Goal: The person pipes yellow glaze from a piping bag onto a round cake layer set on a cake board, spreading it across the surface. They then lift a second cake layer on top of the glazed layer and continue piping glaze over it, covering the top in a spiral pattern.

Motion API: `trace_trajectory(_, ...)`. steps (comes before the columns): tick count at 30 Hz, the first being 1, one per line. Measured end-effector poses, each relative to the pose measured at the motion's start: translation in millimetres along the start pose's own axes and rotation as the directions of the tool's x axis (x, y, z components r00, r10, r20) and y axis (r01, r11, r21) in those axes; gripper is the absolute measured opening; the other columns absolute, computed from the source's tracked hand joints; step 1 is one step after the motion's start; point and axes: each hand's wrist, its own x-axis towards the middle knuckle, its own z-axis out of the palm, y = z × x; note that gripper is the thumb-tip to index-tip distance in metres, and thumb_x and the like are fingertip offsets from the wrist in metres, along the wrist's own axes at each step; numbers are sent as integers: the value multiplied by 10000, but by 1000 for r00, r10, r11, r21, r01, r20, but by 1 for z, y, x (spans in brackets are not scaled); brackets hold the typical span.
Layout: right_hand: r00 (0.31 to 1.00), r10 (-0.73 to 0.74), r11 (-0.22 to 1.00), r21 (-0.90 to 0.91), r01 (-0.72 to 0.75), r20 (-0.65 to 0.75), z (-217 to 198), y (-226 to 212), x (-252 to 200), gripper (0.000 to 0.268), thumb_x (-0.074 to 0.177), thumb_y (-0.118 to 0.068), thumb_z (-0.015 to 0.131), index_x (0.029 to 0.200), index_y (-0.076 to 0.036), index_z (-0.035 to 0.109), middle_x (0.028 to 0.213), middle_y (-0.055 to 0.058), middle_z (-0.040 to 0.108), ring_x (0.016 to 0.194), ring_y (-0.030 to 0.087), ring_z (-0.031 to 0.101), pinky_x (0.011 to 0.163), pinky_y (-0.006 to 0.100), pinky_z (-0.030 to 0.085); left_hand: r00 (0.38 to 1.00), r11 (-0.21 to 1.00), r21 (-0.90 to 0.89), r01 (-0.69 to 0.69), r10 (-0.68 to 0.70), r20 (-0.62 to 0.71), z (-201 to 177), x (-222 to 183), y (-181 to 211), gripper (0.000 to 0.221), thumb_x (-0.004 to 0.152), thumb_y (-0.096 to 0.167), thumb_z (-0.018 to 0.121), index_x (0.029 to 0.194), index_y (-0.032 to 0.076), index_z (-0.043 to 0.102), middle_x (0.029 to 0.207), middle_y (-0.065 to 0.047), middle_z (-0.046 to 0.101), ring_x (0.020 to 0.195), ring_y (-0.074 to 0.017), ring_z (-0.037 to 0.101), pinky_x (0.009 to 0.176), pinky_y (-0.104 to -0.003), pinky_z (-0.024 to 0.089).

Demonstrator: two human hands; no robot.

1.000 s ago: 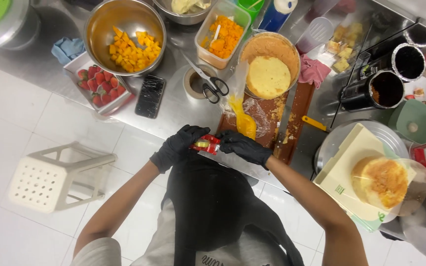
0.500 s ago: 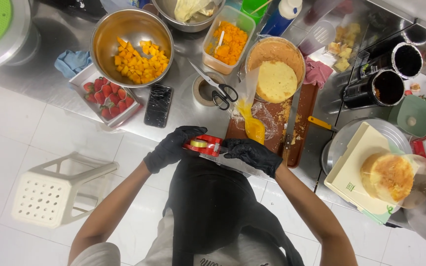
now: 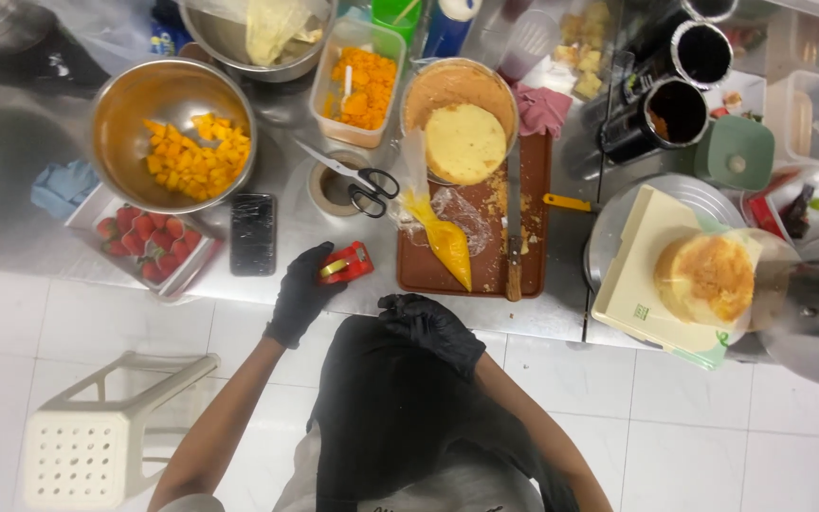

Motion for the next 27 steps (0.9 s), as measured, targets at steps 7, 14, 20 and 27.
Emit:
trace_trajectory(7, 946, -86, 955, -298, -11, -311, 27, -70, -132, 352, 928, -110, 635, 1254, 22, 647, 1233, 152, 687, 1124, 254, 665, 1025, 382, 515, 988, 952, 267, -147, 154, -6, 29, 19, -35, 691, 802, 181, 814, 1433, 19, 585, 1396, -201, 625, 1290, -334, 606, 1105, -400, 501)
trace_trajectory(14, 709, -697, 648, -515, 561, -105, -38, -117, -324, 244, 967, -158, 712, 1122, 26, 666, 1230, 213, 691, 1087, 339, 661, 983, 457, 515, 856, 704, 496, -508, 351, 379, 117, 39, 144, 810, 763, 447, 828, 1386, 8, 555, 1386, -223, 582, 1288, -382, 574, 1081, -447, 458)
trace_trajectory(20, 303, -893, 444, -544, 712, -332, -119, -177, -417, 219, 1052, -277, 632, 1120, -70, 631, 1310, 223, 664, 1106, 345, 653, 937, 441, 516, 652, 811, -145, -567, 549, 523, 309, 89, 327, 632, 898, 372, 766, 1423, 82, 565, 1390, -163, 619, 1207, -322, 632, 1003, -414, 513)
trace_trajectory(27, 423, -818, 566, -413, 713, -391, -180, -255, -390, 180, 1064, -277, 531, 1123, -115, 582, 1396, 199, 645, 1081, 291, 675, 848, 378, 538, 405, 495, 155, -855, 450, 796, 505, 191, 372, 586, 790, 482, 805, 1129, 15, 700, 1142, -222, 670, 1091, -391, 626, 945, -471, 500)
